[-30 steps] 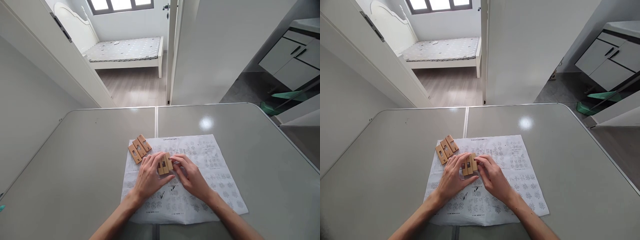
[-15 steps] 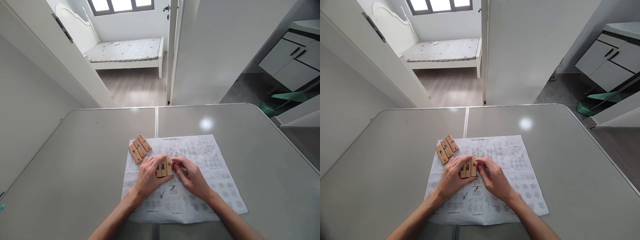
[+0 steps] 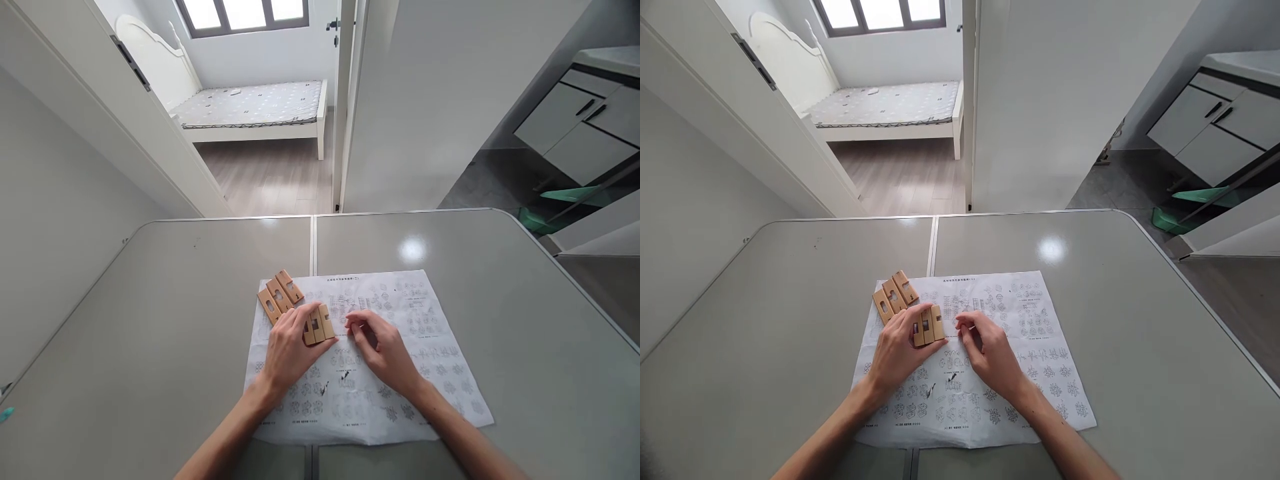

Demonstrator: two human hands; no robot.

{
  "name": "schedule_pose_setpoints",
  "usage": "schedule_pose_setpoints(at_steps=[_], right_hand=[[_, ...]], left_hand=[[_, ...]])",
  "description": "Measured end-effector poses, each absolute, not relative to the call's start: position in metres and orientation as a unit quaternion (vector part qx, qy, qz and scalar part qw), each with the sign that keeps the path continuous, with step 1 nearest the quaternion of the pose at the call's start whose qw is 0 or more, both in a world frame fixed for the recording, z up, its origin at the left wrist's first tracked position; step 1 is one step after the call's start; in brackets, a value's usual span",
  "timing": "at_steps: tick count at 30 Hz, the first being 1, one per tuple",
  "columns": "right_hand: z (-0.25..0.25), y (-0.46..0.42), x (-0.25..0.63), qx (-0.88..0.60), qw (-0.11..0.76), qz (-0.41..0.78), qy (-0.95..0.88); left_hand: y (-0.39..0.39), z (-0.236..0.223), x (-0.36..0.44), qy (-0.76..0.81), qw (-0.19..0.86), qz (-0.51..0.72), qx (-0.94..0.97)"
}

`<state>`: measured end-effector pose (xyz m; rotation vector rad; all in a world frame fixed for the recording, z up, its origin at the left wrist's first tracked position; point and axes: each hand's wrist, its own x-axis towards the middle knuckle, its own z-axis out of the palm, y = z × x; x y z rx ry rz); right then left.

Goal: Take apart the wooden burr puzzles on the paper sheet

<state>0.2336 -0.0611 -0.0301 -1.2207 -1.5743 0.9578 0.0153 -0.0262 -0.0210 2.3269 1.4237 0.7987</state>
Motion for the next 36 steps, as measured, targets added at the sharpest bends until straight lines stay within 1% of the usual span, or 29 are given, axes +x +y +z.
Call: schedule_pose_setpoints(at_steps=[8,16,19,22,24,29,32,36], right_hand=[[-0.028,-0.06,0.234,-0.496,0.448,0.386,-0.636],[-0.028,-0.061,0.234,-0.497,0.44,0.391,-0.637],[-0.028,-0.061,0.234,-0.497,0.441,0.391,-0.637],[-0.028,-0.061,0.234,-0.496,0.443,0.389,-0.638],[-0.028,-0.061,0.234,-0.495,0.445,0.388,-0.637],[-0.028,-0.061,0.234,-0.494,0.446,0.389,-0.637],[-0.029,-0.061,0.235,-0.494,0.446,0.389,-0.637],[-0.029,-0.061,0.234,-0.497,0.447,0.397,-0.629]], left_hand=[[-0.02,-0.008,0.008,0.522,0.086,0.253,0.81],[-0.015,-0.005,-0.001,0.524,0.04,0.241,0.816],[-0.013,-0.002,-0.005,0.513,0.045,0.237,0.824],[-0.008,0.001,-0.012,0.482,0.073,0.235,0.841],[-0.003,0.002,-0.018,0.478,0.092,0.257,0.835],[0.018,-0.001,-0.039,0.583,0.075,0.391,0.708],[0.028,-0.007,-0.05,0.635,0.101,0.41,0.646],[0.034,-0.014,-0.056,0.656,0.135,0.402,0.624]])
